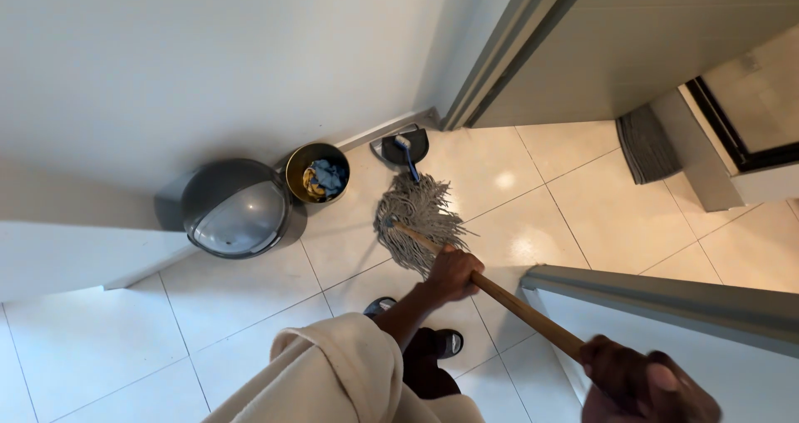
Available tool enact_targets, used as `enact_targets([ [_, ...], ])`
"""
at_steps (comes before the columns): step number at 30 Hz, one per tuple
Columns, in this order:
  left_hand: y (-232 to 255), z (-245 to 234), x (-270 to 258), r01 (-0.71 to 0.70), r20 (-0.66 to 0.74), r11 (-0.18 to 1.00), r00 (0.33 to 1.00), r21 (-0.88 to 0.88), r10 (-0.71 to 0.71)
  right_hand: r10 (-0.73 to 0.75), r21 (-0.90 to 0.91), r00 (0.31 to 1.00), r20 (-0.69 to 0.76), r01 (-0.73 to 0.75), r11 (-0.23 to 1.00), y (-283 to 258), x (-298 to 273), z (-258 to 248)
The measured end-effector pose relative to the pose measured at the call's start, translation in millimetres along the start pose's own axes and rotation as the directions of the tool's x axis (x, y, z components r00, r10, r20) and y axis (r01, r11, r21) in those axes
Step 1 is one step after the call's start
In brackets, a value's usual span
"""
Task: The recorder prepares a mop in a bucket and mops the floor in a bathroom and hallway.
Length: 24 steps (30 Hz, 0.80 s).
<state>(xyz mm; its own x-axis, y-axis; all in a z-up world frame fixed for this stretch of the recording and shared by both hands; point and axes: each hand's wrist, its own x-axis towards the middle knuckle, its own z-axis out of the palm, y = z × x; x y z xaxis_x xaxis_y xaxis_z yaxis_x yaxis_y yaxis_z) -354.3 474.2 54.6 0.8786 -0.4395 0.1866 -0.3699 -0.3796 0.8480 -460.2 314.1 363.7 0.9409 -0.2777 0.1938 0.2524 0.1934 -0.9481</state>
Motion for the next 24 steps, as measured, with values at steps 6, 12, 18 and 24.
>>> enact_targets([
  [6,-12,-19,-1,0.07,0.107,0.993,0.991,0.092,-0.079,0.095,-0.102,0.976,-0.198,-0.117,0.988,1,-1,36],
  [12,-14,-8,-2,0.036,0.055,0.999,0.998,0.034,-0.038,0.131,-0.094,0.972,-0.194,-0.152,0.984,4,-4,22],
  [18,2,-5,0,0.127,0.236,0.987,0.961,0.098,-0.147,0.029,-0.024,0.982,-0.184,-0.034,0.999,33,-22,-37],
  [24,7,9,1,0.132,0.272,0.986,0.95,0.101,-0.155,0.124,0.076,0.982,-0.146,-0.113,0.991,46,-34,-91],
])
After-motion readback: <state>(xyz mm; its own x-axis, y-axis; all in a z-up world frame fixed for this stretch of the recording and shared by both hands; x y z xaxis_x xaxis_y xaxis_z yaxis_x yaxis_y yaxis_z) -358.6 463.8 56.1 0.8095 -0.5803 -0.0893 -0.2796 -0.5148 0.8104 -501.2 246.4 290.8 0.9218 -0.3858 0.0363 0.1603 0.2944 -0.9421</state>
